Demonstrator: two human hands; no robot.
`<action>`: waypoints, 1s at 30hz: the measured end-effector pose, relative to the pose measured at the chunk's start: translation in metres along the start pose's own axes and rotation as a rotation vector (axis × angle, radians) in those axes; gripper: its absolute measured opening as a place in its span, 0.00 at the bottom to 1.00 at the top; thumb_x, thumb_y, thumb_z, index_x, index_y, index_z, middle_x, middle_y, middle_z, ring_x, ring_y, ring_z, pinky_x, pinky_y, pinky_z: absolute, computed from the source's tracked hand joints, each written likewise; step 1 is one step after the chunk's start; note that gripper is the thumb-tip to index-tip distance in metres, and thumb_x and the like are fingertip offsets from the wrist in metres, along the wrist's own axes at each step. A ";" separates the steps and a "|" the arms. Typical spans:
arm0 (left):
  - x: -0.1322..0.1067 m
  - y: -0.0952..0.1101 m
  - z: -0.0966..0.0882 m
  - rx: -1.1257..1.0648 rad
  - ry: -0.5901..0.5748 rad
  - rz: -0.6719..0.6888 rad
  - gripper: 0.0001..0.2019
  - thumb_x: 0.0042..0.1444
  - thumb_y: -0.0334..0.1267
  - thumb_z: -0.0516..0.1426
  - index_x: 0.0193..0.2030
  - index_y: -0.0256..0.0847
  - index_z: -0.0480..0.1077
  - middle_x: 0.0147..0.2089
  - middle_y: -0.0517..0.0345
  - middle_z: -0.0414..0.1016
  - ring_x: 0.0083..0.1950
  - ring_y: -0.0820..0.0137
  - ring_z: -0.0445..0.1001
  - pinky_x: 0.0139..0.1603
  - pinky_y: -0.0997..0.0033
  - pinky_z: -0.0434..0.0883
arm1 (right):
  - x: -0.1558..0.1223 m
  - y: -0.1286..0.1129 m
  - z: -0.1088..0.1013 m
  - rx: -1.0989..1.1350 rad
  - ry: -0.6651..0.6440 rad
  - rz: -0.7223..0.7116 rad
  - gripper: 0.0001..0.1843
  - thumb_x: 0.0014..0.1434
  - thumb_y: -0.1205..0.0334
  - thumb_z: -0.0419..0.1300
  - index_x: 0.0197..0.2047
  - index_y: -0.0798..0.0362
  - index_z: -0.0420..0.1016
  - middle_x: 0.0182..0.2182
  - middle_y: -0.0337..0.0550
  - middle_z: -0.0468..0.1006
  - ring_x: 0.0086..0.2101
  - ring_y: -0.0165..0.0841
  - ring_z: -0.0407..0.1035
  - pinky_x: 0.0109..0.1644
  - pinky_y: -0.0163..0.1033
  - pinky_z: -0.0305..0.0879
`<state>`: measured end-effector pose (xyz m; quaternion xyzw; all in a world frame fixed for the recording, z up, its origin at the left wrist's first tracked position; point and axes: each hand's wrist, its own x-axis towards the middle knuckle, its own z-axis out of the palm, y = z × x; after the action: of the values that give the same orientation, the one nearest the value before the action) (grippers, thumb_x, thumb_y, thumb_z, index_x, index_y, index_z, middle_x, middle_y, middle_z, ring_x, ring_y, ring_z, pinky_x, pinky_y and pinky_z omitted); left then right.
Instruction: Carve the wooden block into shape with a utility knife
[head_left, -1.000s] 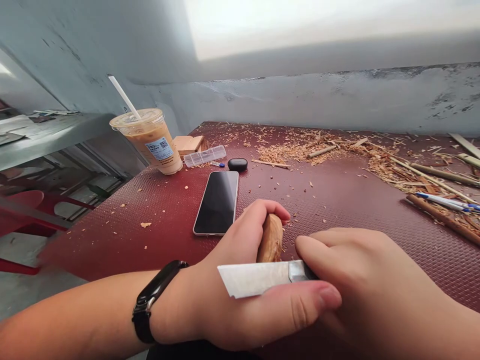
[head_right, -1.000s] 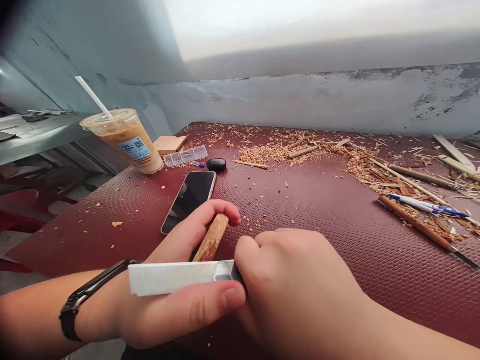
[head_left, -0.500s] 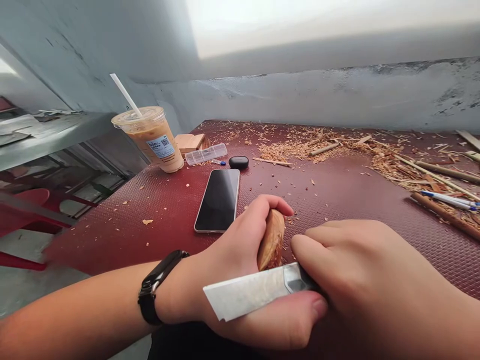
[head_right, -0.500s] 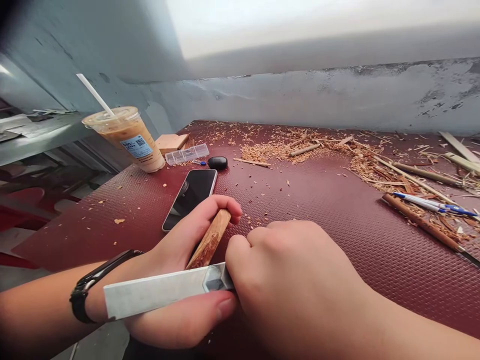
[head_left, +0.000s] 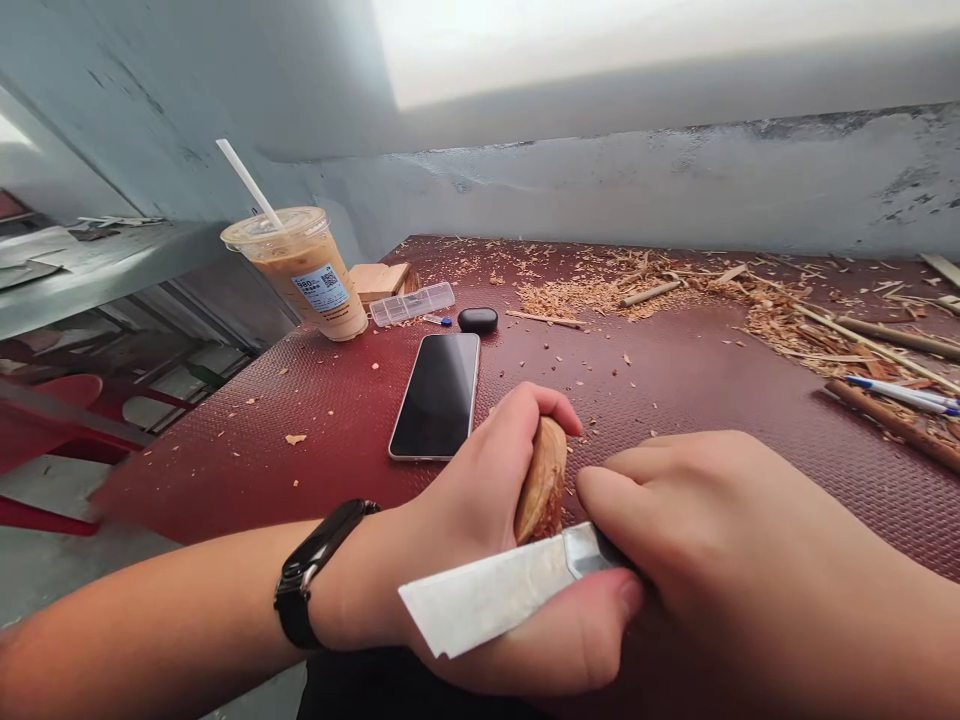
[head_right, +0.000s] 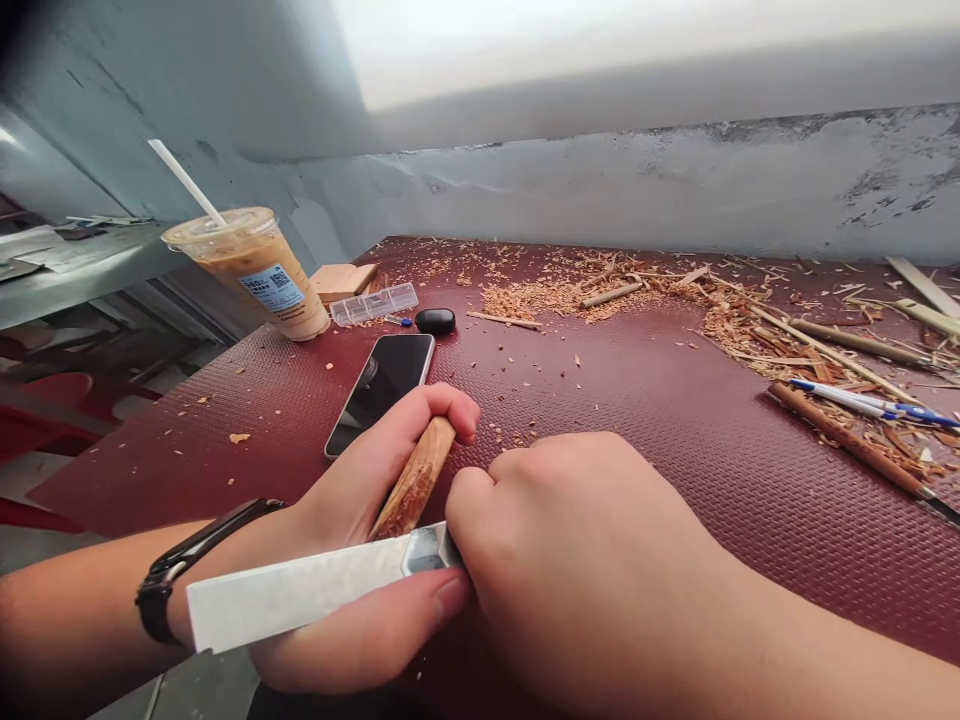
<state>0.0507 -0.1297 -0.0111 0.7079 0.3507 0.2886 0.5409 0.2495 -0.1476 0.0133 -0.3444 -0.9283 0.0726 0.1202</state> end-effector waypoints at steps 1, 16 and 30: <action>0.000 -0.002 0.001 -0.023 0.014 0.004 0.36 0.36 0.39 0.73 0.50 0.47 0.60 0.37 0.63 0.69 0.38 0.69 0.67 0.39 0.69 0.70 | -0.001 0.000 0.001 -0.009 0.007 0.009 0.12 0.44 0.74 0.62 0.23 0.49 0.63 0.20 0.31 0.68 0.19 0.25 0.52 0.25 0.39 0.45; -0.003 0.010 0.002 -0.170 -0.139 -0.088 0.31 0.54 0.34 0.66 0.55 0.49 0.49 0.30 0.72 0.64 0.31 0.74 0.62 0.35 0.74 0.65 | -0.012 -0.003 0.019 -0.173 0.244 0.152 0.12 0.48 0.72 0.58 0.24 0.48 0.59 0.19 0.36 0.66 0.18 0.30 0.56 0.25 0.40 0.44; -0.001 0.014 0.014 -0.217 0.016 -0.051 0.24 0.58 0.36 0.64 0.46 0.46 0.49 0.25 0.74 0.55 0.25 0.78 0.54 0.27 0.74 0.55 | -0.015 -0.008 0.022 -0.295 0.279 0.214 0.12 0.51 0.72 0.57 0.24 0.47 0.59 0.17 0.35 0.65 0.17 0.30 0.57 0.24 0.40 0.46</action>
<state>0.0639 -0.1408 -0.0010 0.6336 0.3396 0.3170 0.6186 0.2500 -0.1646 -0.0089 -0.4613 -0.8615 -0.1001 0.1872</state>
